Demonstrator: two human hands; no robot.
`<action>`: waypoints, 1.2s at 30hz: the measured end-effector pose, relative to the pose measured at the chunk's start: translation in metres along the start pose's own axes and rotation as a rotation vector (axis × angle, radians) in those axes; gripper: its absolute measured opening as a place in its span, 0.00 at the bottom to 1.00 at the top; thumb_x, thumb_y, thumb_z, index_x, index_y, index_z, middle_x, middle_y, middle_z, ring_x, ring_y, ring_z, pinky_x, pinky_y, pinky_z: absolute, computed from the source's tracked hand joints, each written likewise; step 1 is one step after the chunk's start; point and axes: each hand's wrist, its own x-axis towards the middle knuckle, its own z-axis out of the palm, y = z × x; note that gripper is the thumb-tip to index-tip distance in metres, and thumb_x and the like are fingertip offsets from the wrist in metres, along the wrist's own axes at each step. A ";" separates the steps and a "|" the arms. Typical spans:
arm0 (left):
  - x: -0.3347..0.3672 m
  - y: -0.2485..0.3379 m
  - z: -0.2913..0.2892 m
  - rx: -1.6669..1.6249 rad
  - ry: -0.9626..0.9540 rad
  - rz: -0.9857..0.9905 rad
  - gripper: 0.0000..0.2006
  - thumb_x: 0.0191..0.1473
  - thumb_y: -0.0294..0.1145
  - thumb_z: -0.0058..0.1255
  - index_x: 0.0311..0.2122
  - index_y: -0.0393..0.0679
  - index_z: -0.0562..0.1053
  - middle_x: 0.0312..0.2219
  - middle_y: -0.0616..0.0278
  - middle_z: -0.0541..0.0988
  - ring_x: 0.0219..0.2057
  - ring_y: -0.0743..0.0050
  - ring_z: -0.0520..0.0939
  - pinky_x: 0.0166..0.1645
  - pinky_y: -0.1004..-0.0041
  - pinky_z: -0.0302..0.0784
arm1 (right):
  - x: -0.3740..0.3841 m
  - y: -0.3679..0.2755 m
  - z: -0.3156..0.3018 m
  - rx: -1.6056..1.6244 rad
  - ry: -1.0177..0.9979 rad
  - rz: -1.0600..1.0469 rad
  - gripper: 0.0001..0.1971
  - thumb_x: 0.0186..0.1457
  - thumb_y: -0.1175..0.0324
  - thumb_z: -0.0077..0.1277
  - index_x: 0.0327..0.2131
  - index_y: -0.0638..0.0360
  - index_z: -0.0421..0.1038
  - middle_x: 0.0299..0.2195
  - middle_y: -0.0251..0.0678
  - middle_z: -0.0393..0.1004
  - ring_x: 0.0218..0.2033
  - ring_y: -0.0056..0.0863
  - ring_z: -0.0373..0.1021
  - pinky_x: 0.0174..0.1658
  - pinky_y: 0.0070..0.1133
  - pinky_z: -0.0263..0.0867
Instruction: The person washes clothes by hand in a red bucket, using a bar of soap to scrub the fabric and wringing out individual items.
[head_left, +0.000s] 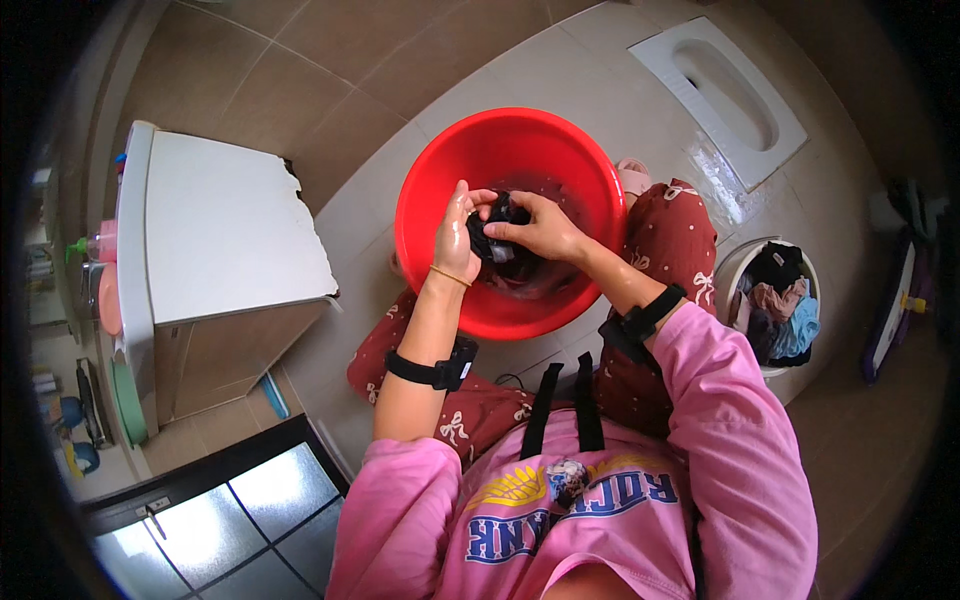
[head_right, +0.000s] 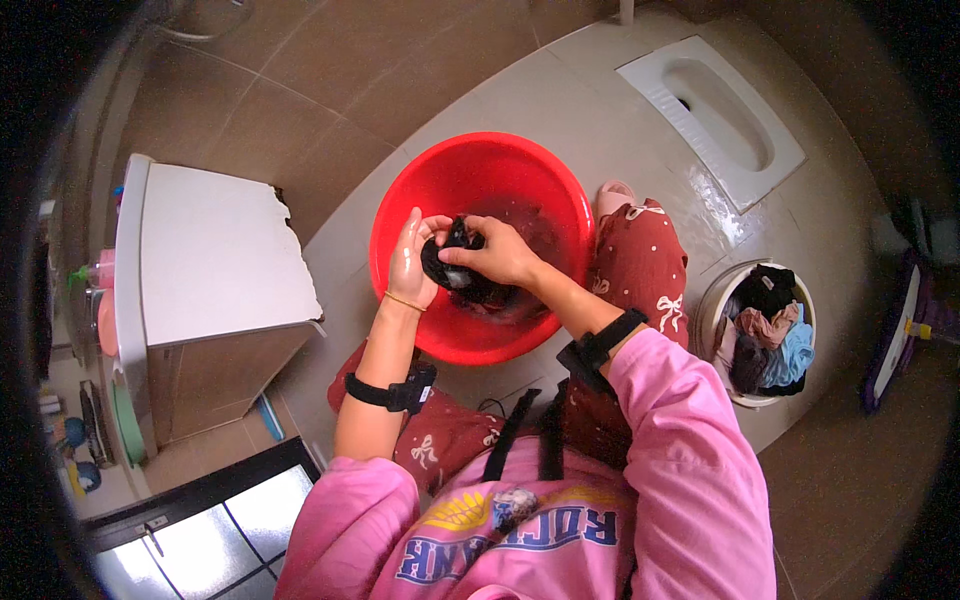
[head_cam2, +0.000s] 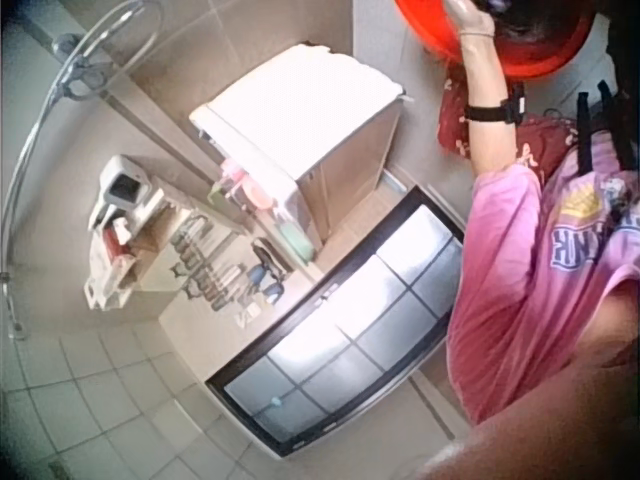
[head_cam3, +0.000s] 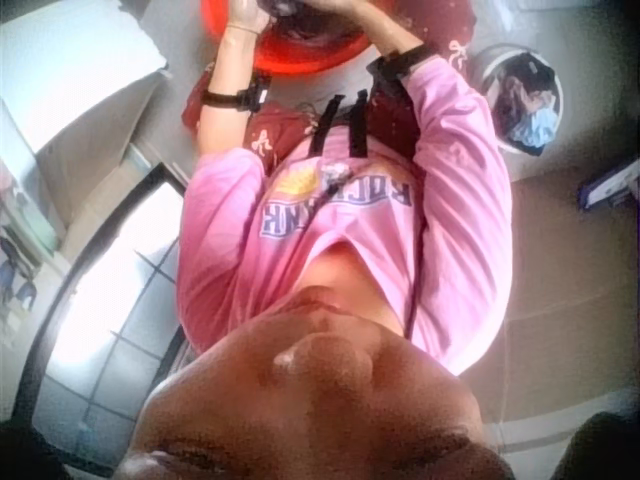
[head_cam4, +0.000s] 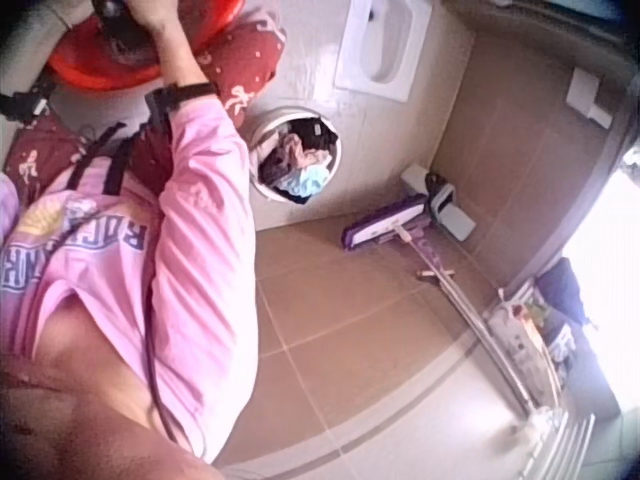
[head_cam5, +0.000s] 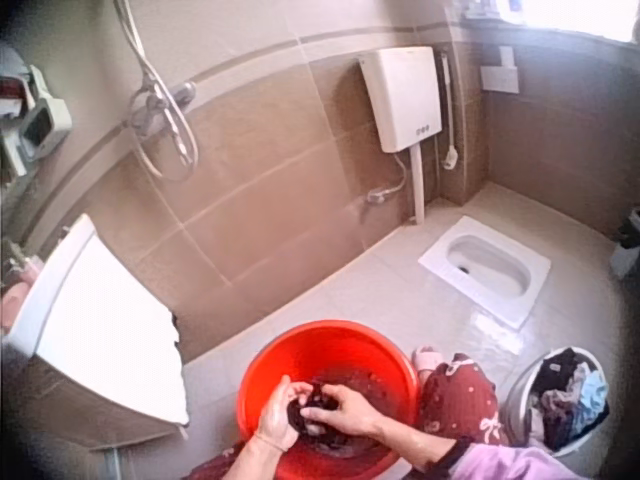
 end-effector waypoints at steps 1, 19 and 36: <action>0.000 0.004 -0.008 0.104 -0.025 0.033 0.13 0.50 0.41 0.45 0.27 0.40 0.69 0.15 0.72 0.62 0.20 0.85 0.62 0.28 0.83 0.58 | 0.003 -0.002 -0.004 0.086 -0.029 0.027 0.21 0.39 0.57 0.55 0.32 0.64 0.67 0.27 0.43 0.69 0.32 0.28 0.66 0.38 0.24 0.61; -0.029 0.050 -0.035 1.929 -0.149 0.100 0.13 0.29 0.38 0.57 0.24 0.43 0.74 0.31 0.49 0.73 0.33 0.56 0.74 0.37 0.68 0.69 | -0.017 -0.024 -0.046 -0.898 -0.485 0.099 0.30 0.32 0.43 0.54 0.36 0.55 0.71 0.30 0.44 0.72 0.34 0.40 0.68 0.37 0.30 0.63; -0.076 -0.014 -0.085 0.158 0.114 -0.176 0.09 0.41 0.25 0.55 0.30 0.37 0.69 0.25 0.68 0.72 0.28 0.83 0.71 0.36 0.81 0.66 | 0.066 0.056 0.032 -0.481 -0.461 0.285 0.12 0.44 0.64 0.46 0.31 0.59 0.71 0.27 0.43 0.72 0.30 0.33 0.70 0.34 0.26 0.66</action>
